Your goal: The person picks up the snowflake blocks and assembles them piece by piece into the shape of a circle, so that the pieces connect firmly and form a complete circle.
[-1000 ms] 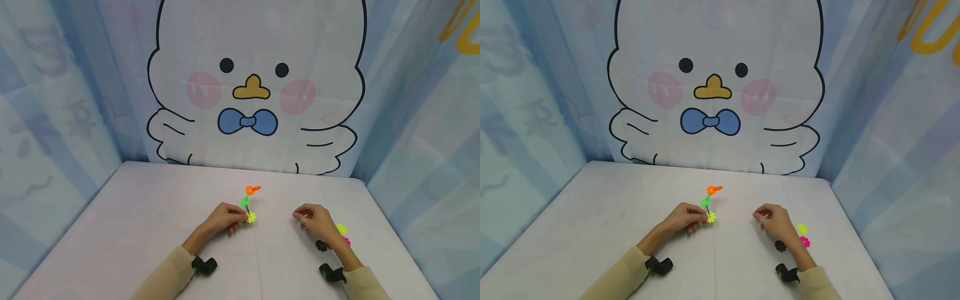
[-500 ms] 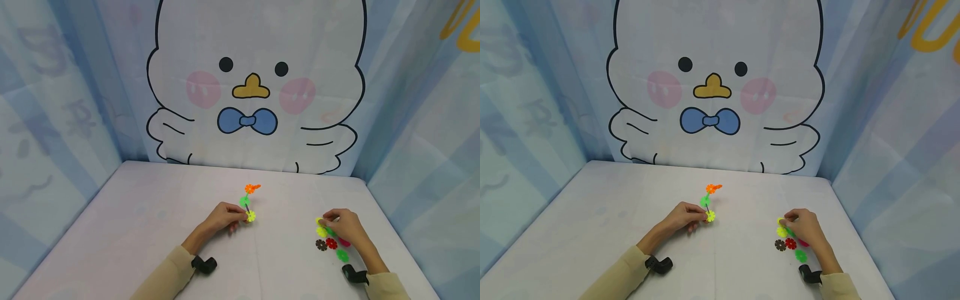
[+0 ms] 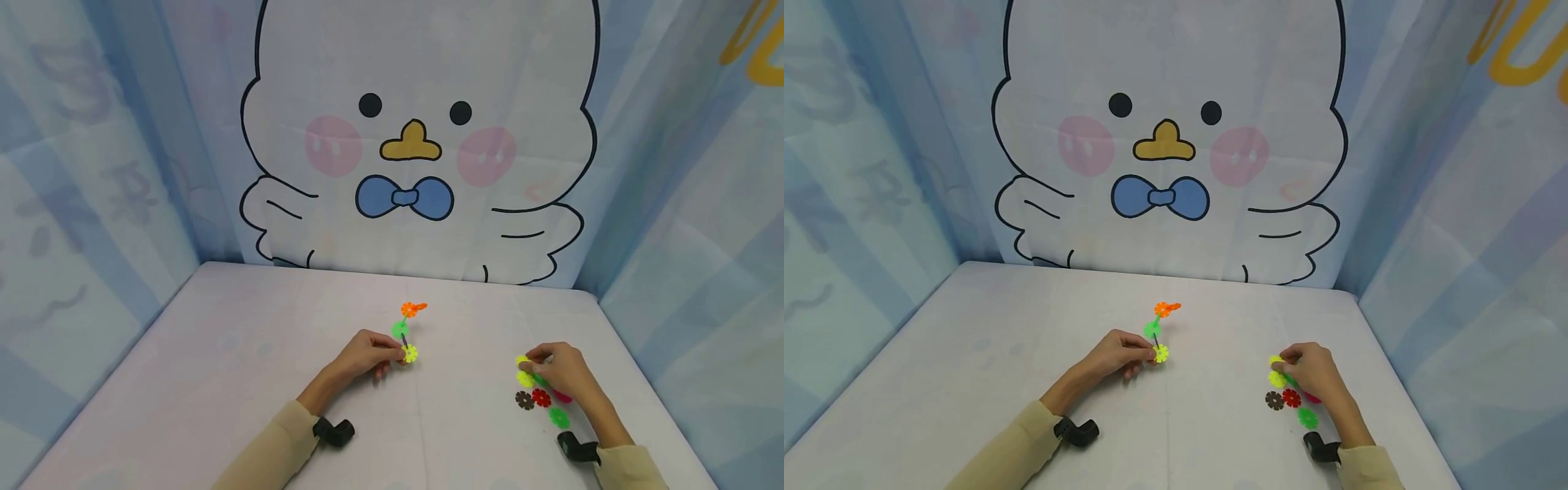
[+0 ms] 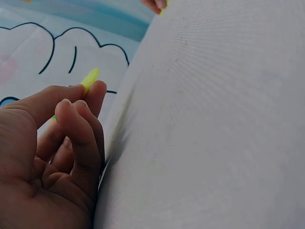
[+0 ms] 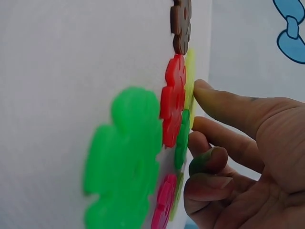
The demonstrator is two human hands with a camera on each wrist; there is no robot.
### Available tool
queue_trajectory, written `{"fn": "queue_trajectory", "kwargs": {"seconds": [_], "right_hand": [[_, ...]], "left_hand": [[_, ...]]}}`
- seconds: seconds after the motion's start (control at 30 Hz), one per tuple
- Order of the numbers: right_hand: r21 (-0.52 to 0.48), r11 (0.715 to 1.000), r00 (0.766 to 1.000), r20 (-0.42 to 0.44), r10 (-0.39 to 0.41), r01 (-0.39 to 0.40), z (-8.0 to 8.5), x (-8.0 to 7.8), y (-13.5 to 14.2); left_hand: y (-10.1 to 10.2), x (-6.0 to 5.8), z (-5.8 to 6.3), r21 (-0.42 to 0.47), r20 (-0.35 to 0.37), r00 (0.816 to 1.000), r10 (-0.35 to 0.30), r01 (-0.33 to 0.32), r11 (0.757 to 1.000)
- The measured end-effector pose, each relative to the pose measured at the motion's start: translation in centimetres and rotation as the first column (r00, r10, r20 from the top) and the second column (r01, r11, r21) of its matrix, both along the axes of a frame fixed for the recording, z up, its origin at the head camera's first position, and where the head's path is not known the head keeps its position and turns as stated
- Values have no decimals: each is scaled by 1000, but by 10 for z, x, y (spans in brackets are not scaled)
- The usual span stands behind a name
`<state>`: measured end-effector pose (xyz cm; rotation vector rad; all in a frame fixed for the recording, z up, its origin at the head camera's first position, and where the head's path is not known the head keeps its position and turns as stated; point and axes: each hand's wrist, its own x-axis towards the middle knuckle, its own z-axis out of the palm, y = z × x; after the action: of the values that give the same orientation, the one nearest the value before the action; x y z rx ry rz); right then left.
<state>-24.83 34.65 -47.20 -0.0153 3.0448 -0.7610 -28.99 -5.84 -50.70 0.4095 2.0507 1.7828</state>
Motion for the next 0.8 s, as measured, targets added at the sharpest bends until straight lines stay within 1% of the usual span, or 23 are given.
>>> {"fn": "queue_trajectory", "kwargs": {"seconds": [0.27,0.53,0.6,0.67,0.8], "right_hand": [[-22,1000,1000,-4,-8,8,-1,-1,-2],[-70,998,998,-69,-1,-4,-1,-1,-3],[-110,994,998,-65,0,-8,0,-1,-6],[-176,984,999,-49,9,-17,1,-1,-12],[-333,942,999,-5,32,-32,2,-3,-28]], "left_hand": [[-1,0,0,-2,-10,1000,-5,5,1000],[0,0,0,-1,-9,1000,-3,3,1000],[0,0,0,-2,-8,1000,-4,4,1000],[0,-1,0,-3,-6,1000,-4,4,1000],[0,-1,1,0,9,1000,2,-2,1000]]}}
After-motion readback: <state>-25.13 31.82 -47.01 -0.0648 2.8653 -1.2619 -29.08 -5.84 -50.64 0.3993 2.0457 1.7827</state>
